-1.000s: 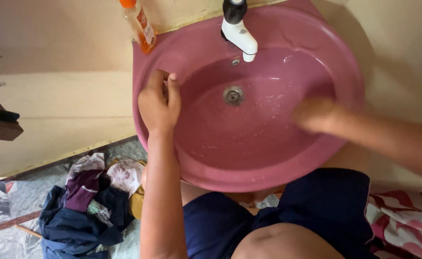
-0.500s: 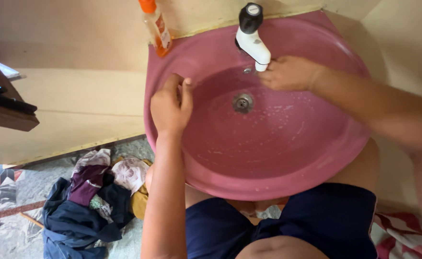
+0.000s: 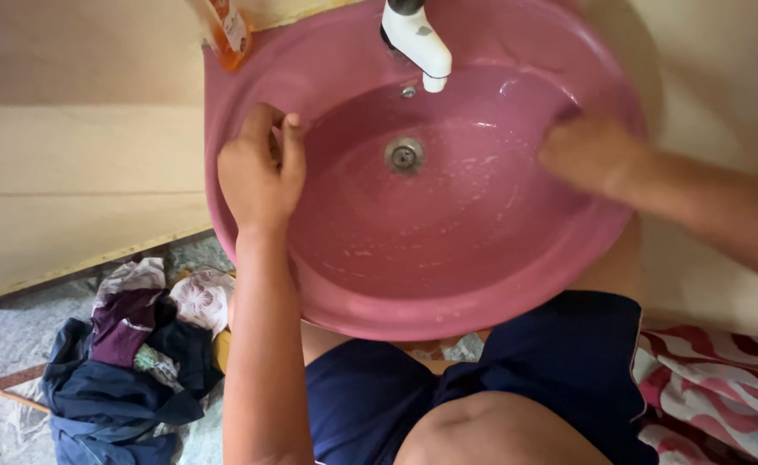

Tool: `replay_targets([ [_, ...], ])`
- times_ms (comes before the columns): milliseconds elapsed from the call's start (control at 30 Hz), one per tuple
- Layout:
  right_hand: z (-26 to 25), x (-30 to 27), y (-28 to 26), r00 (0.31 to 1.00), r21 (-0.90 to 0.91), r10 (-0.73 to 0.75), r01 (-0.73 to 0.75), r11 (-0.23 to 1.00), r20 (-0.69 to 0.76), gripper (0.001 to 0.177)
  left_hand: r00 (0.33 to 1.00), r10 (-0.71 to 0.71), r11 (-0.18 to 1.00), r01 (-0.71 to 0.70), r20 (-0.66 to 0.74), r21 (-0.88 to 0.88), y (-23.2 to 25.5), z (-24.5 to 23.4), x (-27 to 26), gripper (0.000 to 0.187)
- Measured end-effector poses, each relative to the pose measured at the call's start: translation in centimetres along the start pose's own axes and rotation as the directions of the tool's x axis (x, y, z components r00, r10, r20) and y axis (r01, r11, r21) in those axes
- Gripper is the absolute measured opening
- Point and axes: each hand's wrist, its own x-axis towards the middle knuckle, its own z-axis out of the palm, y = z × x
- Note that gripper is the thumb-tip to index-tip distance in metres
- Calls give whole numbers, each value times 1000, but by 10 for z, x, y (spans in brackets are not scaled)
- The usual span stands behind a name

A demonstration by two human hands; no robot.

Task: The person scrubs a pink bathroom sink using a green sponge and liquid soap. They repeatedly wet the sponge, apply soap, scrub the basin and drain, rinse the sponge, and wipe the sink surface.

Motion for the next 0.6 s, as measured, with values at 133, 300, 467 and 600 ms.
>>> replay_targets([
  [133, -3, -21, -74, 947, 550, -280, 152, 821, 156, 23, 1000, -10, 1000, 10, 13, 9, 1, 0, 1, 21],
  [300, -13, 17, -172, 892, 821, -379, 399, 408, -246, 10, 1000, -17, 998, 16, 12, 54, 4, 0, -4, 20],
  [467, 21, 37, -105, 846, 756, -523, 406, 514, -99, 15, 1000, 13, 1000, -12, -15, 27, 4, -2, -5, 19],
  [600, 66, 58, -29, 994, 193, 5, -25, 981, 108, 18, 1000, 19, 999, -19, -9, 40, 0, 3, -7, 19],
])
